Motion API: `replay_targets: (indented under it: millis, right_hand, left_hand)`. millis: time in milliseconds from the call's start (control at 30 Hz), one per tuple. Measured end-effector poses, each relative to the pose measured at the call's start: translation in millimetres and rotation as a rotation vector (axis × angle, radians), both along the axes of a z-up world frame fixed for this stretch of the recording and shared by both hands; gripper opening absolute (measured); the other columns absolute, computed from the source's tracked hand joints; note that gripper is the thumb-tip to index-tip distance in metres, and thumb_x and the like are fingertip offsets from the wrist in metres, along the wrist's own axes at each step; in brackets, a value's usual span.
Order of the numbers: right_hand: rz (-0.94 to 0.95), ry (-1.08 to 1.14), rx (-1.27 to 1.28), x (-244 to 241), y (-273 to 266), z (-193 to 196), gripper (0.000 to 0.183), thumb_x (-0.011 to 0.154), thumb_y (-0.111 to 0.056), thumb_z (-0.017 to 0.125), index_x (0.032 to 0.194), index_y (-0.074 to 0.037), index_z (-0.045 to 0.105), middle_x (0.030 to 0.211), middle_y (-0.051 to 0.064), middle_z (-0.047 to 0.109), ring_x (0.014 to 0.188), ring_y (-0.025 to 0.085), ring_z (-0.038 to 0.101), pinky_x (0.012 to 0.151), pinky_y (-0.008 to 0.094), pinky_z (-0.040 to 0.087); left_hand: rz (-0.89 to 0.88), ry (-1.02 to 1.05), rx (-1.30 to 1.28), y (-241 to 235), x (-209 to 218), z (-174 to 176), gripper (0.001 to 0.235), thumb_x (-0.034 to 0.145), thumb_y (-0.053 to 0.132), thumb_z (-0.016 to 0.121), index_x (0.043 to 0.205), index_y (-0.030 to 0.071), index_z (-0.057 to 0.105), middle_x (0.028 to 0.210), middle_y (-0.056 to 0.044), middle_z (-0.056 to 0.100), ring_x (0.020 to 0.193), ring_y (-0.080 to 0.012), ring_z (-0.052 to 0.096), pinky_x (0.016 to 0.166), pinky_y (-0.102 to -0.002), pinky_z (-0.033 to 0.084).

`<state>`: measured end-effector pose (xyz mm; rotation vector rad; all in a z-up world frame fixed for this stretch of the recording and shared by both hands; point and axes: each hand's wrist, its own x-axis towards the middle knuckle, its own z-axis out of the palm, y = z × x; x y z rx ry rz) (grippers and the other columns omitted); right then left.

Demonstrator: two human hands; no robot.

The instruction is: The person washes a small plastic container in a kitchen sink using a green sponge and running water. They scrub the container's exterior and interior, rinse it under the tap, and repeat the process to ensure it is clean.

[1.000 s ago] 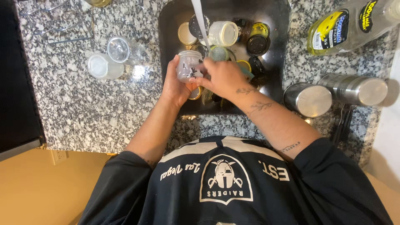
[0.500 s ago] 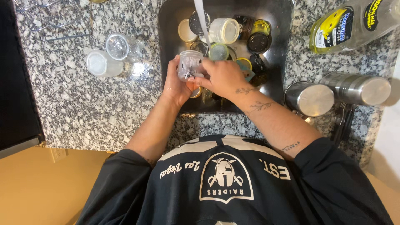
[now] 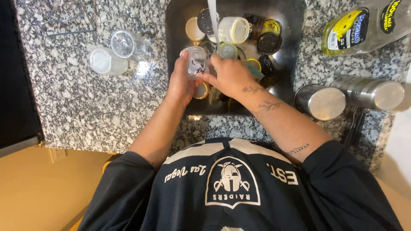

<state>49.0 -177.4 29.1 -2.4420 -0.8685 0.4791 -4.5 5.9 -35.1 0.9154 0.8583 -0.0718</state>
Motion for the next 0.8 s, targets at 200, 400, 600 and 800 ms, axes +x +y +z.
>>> replay_targets:
  millis: [200, 400, 600, 800]
  right_hand:
    - [0.05, 0.034, 0.014, -1.2, 2.2, -2.7, 0.047, 0.114, -0.056, 0.055, 0.117, -0.01, 0.066, 0.074, 0.012, 0.073, 0.074, 0.034, 0.078, 0.076, 0.046, 0.063]
    - [0.031, -0.154, 0.023, -3.5, 1.4, -16.3, 0.048, 0.112, -0.057, 0.054, 0.11, -0.01, 0.065, 0.07, 0.016, 0.074, 0.073, 0.04, 0.079, 0.073, 0.052, 0.06]
    - [-0.188, 0.242, -0.002, 19.4, -9.4, 9.8, 0.054, 0.117, -0.055, 0.038, 0.124, -0.012, 0.07, 0.071, 0.002, 0.064, 0.056, 0.02, 0.062, 0.05, 0.037, 0.052]
    - [-0.285, 0.105, -0.05, 39.7, -41.0, -18.7, 0.034, 0.12, -0.028, 0.045, 0.107, -0.002, 0.063, 0.09, 0.019, 0.068, 0.074, 0.043, 0.064, 0.06, 0.058, 0.047]
  left_hand:
    - [-0.053, -0.037, 0.093, 7.5, -3.9, -20.7, 0.075, 0.097, 0.064, 0.07, 0.143, 0.01, 0.047, 0.128, -0.025, 0.062, 0.102, -0.0455, 0.077, 0.079, -0.062, 0.072]
    - [-0.084, -0.046, 0.164, -5.8, 3.3, -6.5, 0.075, 0.097, 0.066, 0.07, 0.143, 0.012, 0.046, 0.125, -0.021, 0.059, 0.105, -0.0389, 0.072, 0.079, -0.061, 0.073]
    - [-0.15, -0.114, 0.271, -13.8, 29.2, 45.6, 0.053, 0.1, 0.035, 0.064, 0.143, 0.011, 0.042, 0.126, -0.018, 0.068, 0.098, -0.0267, 0.075, 0.08, -0.037, 0.068]
    - [-0.422, -0.2, 0.688, -14.0, 56.8, 14.8, 0.057, 0.099, 0.047, 0.064, 0.143, 0.016, 0.045, 0.13, -0.006, 0.058, 0.109, -0.0188, 0.059, 0.092, -0.033, 0.047]
